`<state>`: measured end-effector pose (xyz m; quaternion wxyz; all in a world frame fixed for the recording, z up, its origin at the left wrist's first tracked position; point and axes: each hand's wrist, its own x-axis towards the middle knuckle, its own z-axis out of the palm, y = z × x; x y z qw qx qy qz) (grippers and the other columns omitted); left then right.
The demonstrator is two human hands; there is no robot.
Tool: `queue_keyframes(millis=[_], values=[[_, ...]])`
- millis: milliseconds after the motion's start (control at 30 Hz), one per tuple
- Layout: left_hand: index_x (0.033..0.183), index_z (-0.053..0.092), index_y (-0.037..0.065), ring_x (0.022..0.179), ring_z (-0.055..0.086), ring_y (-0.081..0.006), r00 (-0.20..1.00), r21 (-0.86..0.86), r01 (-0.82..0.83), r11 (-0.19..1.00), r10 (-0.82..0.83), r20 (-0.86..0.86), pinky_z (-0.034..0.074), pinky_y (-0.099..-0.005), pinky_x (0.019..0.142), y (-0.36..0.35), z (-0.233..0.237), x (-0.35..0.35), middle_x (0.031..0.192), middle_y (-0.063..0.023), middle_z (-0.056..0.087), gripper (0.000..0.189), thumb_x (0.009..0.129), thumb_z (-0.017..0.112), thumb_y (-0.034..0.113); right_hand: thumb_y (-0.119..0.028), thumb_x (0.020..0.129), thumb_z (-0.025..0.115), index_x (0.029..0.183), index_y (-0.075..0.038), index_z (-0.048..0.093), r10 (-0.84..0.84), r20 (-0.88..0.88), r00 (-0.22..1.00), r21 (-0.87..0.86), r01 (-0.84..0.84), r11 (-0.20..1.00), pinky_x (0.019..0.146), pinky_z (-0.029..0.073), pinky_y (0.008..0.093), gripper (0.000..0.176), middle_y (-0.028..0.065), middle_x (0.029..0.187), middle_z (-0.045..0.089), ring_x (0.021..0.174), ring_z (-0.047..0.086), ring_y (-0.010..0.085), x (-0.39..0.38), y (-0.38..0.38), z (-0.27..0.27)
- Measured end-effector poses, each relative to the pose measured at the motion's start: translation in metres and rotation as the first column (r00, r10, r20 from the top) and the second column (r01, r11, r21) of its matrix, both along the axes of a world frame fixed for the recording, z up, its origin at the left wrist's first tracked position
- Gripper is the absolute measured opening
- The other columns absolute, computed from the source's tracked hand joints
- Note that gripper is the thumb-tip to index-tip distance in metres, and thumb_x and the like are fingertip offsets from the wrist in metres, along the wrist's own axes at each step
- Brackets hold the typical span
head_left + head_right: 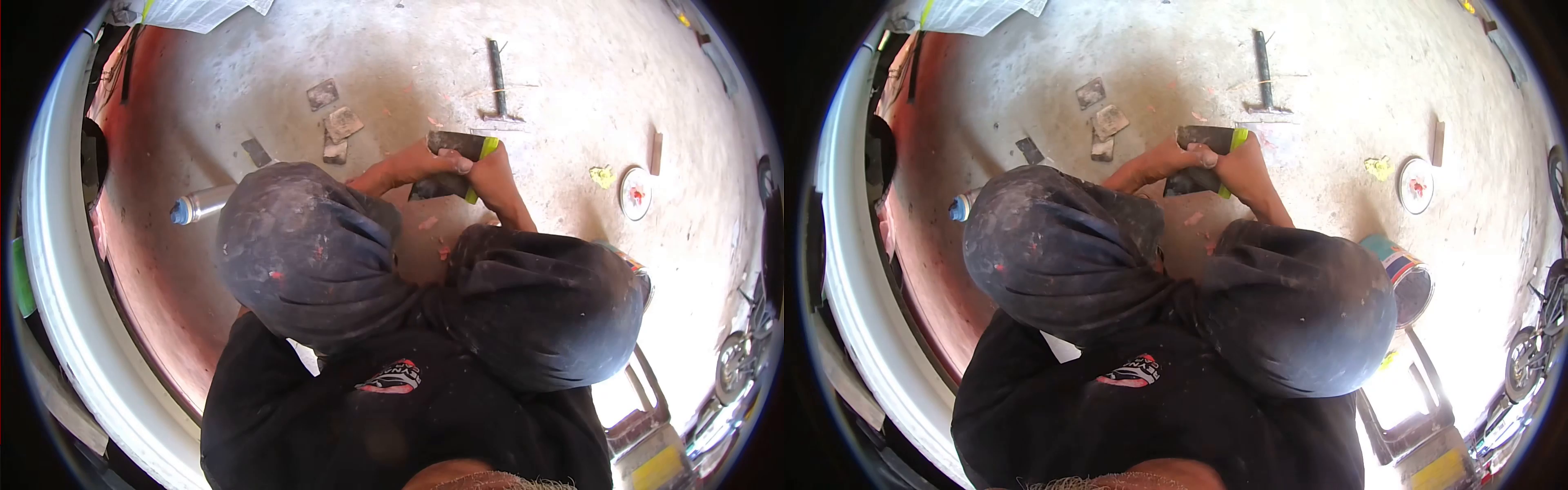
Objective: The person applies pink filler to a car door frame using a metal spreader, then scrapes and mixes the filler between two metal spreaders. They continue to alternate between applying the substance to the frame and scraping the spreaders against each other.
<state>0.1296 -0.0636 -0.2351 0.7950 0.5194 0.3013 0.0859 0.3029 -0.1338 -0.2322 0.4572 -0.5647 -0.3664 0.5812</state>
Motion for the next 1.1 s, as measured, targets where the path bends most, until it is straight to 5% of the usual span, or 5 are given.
queue_keyframes(millis=[100,233,333,933,1100], values=[[0.132,0.064,0.003,0.107,0.064,-0.0134,0.974,-0.011,-0.154,0.988,0.154,0.166,0.051,-0.0338,0.097,-0.005,-0.003,0.001,0.115,-0.0012,0.070,0.060,0.091,0.080,0.043,-0.011,0.083,0.084,0.103,0.004,0.076,-0.012,-0.076,0.997,-0.027,0.010,1.000,0.074,0.056,0.0275,0.027,0.0063,0.091,0.076,0.081,0.069,0.0113,0.005,0.000,0.009],[0.128,0.068,0.002,0.100,0.066,-0.0126,0.862,-0.455,-0.428,0.781,0.504,0.055,0.053,-0.0307,0.091,0.016,-0.019,0.002,0.111,-0.0035,0.072,0.052,0.095,0.076,0.040,-0.005,0.084,0.082,0.104,0.002,0.074,-0.231,-0.252,0.940,-0.027,0.232,0.972,0.076,0.057,0.0282,0.023,0.0061,0.094,0.076,0.082,0.070,0.0125,0.008,0.004,0.005],[0.120,0.072,0.000,0.093,0.067,-0.0107,0.753,0.187,-0.634,0.750,0.654,-0.071,0.053,-0.0256,0.083,0.023,-0.021,0.000,0.102,-0.0056,0.074,0.039,0.100,0.069,0.033,0.001,0.087,0.078,0.115,0.000,0.070,-0.323,-0.243,0.915,-0.044,0.322,0.946,0.085,0.058,0.0312,0.029,0.0077,0.105,0.075,0.093,0.071,0.0156,0.020,0.003,-0.006],[0.130,0.064,-0.003,0.100,0.068,-0.0148,0.917,0.023,-0.399,0.917,0.399,-0.008,0.055,-0.0305,0.089,0.020,-0.015,-0.009,0.114,-0.0077,0.073,0.039,0.092,0.059,-0.001,-0.004,0.086,0.078,0.112,0.005,0.071,-0.425,-0.211,0.880,-0.134,0.404,0.905,0.082,0.057,0.0327,0.029,0.0111,0.102,0.075,0.090,0.071,0.0190,0.031,-0.002,-0.028],[0.142,0.057,0.000,0.110,0.065,-0.0166,0.939,-0.191,-0.335,0.923,0.344,0.013,0.052,-0.0317,0.097,0.013,0.003,-0.005,0.126,-0.0077,0.068,0.048,0.097,0.053,0.014,-0.006,0.086,0.078,0.109,0.006,0.072,-0.372,-0.182,0.910,-0.109,0.357,0.928,0.078,0.058,0.0323,0.027,0.0119,0.099,0.075,0.085,0.072,0.0194,0.033,-0.002,-0.023]])
